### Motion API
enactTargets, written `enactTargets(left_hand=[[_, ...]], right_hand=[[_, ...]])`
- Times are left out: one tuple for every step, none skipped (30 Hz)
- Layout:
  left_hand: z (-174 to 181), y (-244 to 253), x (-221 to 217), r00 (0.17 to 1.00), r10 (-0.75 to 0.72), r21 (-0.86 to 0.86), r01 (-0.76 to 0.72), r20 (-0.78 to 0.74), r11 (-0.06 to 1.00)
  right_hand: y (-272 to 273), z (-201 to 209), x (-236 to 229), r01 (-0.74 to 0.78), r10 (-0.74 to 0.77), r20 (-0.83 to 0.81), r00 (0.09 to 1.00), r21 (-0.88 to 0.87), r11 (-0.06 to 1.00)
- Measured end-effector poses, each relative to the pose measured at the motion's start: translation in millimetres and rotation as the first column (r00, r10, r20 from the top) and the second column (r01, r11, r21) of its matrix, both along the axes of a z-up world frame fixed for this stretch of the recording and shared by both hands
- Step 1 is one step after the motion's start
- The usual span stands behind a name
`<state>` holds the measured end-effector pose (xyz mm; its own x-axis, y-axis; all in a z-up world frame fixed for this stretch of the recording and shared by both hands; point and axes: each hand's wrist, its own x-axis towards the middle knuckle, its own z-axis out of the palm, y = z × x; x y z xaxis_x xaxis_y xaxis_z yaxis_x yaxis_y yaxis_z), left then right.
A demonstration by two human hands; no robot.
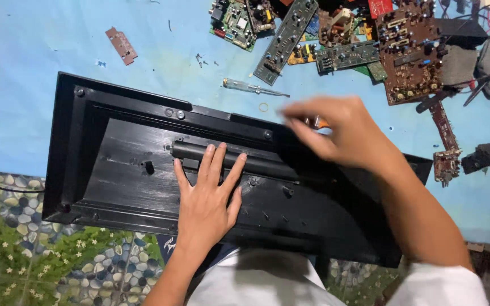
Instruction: The person assembles a black electronic device on a blue mat, using a screwdriver to tighten screws into the casing. They handle various electronic components and tools, including a soldering iron and a brush, while working on the device.
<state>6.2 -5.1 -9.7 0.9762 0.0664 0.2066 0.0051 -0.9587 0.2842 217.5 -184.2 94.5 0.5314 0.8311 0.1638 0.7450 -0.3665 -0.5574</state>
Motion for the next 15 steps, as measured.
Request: enactTargets(left_hand=[[4,0,0,1.000,-0.005,0.001,0.005,-0.003,1.000],[9,-1,0,1.000,0.007,-0.033,-0.007,-0.010,0.999],[13,-1,2,1.000,0.015,-0.065,-0.015,-0.012,0.998],[14,-2,0,1.000,0.007,-0.061,-0.007,-0.010,0.998],[14,-3,0,1.000,0.015,-0.051,-0.015,-0.003,0.999],[15,-3,1,1.000,0.023,-0.043,-0.022,0.005,0.999],[15,-4,1,1.000,0.015,-0.042,-0.015,0.005,0.999],[15,-4,2,1.000,0.012,-0.036,-0.012,0.005,0.999],[15,-3,1,1.000,0.014,-0.028,-0.014,0.006,1.000],[15,-3,1,1.000,0.011,-0.026,-0.010,0.007,1.000],[15,-3,1,1.000,0.010,-0.017,-0.010,0.008,1.000],[14,-3,1,1.000,0.010,-0.009,-0.009,0.010,1.000],[14,-3,0,1.000,0.005,-0.011,-0.005,0.009,1.000],[13,-3,0,1.000,0.008,-0.009,-0.008,-0.003,1.000],[13,-3,0,1.000,0.011,-0.009,-0.011,-0.013,1.000]], right_hand=[[16,-7,8,0.005,-0.005,-0.003,1.000,0.001,1.000],[31,-15,17,-0.001,0.000,0.041,0.999,0.031,1.000],[46,-21,26,-0.005,-0.001,0.090,0.996,0.063,0.998],[55,-42,33,0.003,-0.009,0.092,0.996,0.067,0.998],[63,-61,43,-0.032,0.025,0.162,0.987,0.039,0.999],[72,-80,54,-0.064,0.060,0.230,0.971,0.009,0.998],[78,-87,56,-0.056,0.053,0.230,0.972,0.009,0.998],[84,-96,59,-0.043,0.055,0.214,0.975,-0.060,0.997],[92,-104,62,-0.035,0.060,0.197,0.979,-0.127,0.991],[93,-106,63,-0.032,0.056,0.198,0.979,-0.124,0.992],[94,-108,64,-0.057,0.076,0.191,0.979,-0.104,0.993],[95,-110,66,-0.083,0.097,0.185,0.978,-0.083,0.993],[91,-109,68,-0.079,0.093,0.184,0.979,-0.085,0.993],[87,-108,70,-0.085,0.094,0.215,0.972,-0.049,0.995],[83,-106,73,-0.093,0.094,0.249,0.964,-0.015,0.996]])
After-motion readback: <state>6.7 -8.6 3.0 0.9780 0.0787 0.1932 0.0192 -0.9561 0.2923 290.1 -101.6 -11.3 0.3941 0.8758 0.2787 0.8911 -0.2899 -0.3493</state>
